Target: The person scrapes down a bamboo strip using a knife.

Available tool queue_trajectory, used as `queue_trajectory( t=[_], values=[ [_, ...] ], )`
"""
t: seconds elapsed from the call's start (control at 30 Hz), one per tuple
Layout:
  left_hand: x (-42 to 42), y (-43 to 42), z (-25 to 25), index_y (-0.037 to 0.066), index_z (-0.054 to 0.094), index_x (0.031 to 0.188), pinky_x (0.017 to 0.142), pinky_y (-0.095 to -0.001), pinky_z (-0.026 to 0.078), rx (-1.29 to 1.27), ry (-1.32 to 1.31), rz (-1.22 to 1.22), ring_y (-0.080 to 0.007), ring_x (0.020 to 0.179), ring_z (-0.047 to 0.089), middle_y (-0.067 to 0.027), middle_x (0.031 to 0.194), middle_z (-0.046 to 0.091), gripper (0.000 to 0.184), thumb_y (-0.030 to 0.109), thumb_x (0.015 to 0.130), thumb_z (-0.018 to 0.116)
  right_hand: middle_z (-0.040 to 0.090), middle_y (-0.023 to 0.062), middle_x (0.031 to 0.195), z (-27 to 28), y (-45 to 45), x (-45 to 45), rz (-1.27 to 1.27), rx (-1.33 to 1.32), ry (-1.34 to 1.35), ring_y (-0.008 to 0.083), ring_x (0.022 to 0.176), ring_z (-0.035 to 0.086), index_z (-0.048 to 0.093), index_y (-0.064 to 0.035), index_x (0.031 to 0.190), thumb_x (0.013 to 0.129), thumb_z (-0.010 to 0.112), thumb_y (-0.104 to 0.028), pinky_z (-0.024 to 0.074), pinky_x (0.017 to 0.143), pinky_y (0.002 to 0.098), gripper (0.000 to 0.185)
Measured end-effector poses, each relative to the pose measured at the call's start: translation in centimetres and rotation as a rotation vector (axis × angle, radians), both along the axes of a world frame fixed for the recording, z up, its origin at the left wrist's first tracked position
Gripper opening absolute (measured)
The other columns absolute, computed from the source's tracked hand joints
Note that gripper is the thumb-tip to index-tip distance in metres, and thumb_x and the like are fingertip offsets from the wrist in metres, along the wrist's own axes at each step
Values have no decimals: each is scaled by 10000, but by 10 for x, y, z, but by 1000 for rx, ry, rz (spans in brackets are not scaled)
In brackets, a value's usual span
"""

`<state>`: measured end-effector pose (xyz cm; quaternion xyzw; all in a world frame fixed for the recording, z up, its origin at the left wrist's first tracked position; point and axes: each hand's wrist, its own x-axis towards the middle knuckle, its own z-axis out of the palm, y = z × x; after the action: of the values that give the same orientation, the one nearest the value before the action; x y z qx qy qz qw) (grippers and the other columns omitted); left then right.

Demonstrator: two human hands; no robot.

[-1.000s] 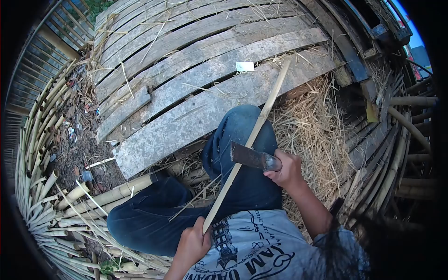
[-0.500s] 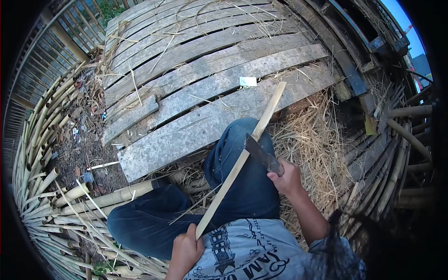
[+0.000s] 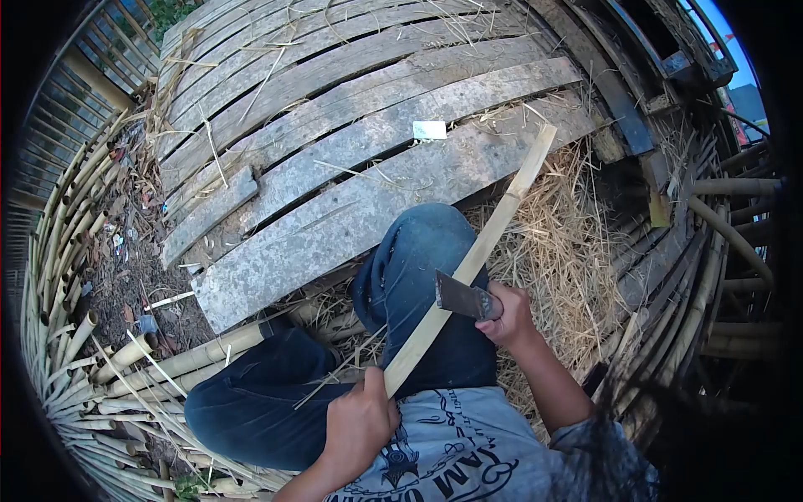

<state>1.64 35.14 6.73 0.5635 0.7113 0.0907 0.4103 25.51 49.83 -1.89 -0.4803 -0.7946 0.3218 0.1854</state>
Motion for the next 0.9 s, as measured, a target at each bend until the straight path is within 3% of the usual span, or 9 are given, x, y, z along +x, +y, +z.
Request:
queue_trajectory(
  t=[0.17,0.23,0.3,0.43,0.5,0.57,0.7,0.8,0.9],
  values=[
    [-10,-15,2,11,425,856,522,-454,493,-98,-54,21,-381,569,609,-185,643,579,227,60,747,618,498,122,516,-3,5,3,29,-36,4,344,494,583,474,-45,637,689,509,-850,439,445,387,807],
    [-13,-38,-14,13,422,857,531,-459,491,0,-102,21,-385,585,609,-192,657,581,241,61,737,626,487,121,507,-5,2,-1,37,11,-18,340,487,578,470,-42,637,678,497,-864,437,442,388,824],
    [-13,-57,-23,15,421,858,535,-462,487,-78,-156,130,-388,587,605,-193,658,577,248,51,726,628,476,119,497,-7,-1,-3,45,104,-52,337,479,570,474,-38,641,672,486,-875,433,438,389,837],
    [-13,-58,-3,17,425,852,532,-464,481,-27,13,88,-382,589,600,-189,669,571,239,54,721,622,469,120,491,-4,-6,-9,41,109,-38,341,474,561,479,-27,647,682,470,-876,424,437,388,850],
    [-13,-72,-3,18,429,841,534,-469,476,108,139,76,-387,593,598,-192,660,564,218,51,720,608,465,124,491,-7,-8,-11,-111,75,-2,350,477,561,483,-18,661,692,465,-869,420,445,392,852],
    [-25,-100,-6,15,431,834,541,-471,476,-9,29,128,-399,577,588,-195,632,554,211,37,704,596,471,130,493,-6,-9,-11,-191,-35,39,363,489,564,500,-16,686,699,469,-861,423,457,398,845],
    [-32,-132,1,8,428,837,553,-473,480,-28,83,153,-401,572,584,-202,626,554,226,18,672,582,501,136,499,4,-10,-18,-61,111,-62,383,522,578,526,-37,701,711,515,-822,428,463,409,786],
    [-27,-128,3,4,430,851,553,-471,483,134,165,126,-401,577,589,-197,621,563,239,17,672,586,497,134,493,7,-12,-21,-42,72,-45,379,530,587,515,-46,685,717,568,-778,438,470,412,734],
    [-23,-115,-10,-2,436,875,554,-473,485,101,157,136,-398,580,594,-197,623,568,255,26,678,595,513,136,513,5,-15,-15,-75,14,-38,361,530,597,513,-52,680,715,595,-757,450,474,407,711]
  ],
)
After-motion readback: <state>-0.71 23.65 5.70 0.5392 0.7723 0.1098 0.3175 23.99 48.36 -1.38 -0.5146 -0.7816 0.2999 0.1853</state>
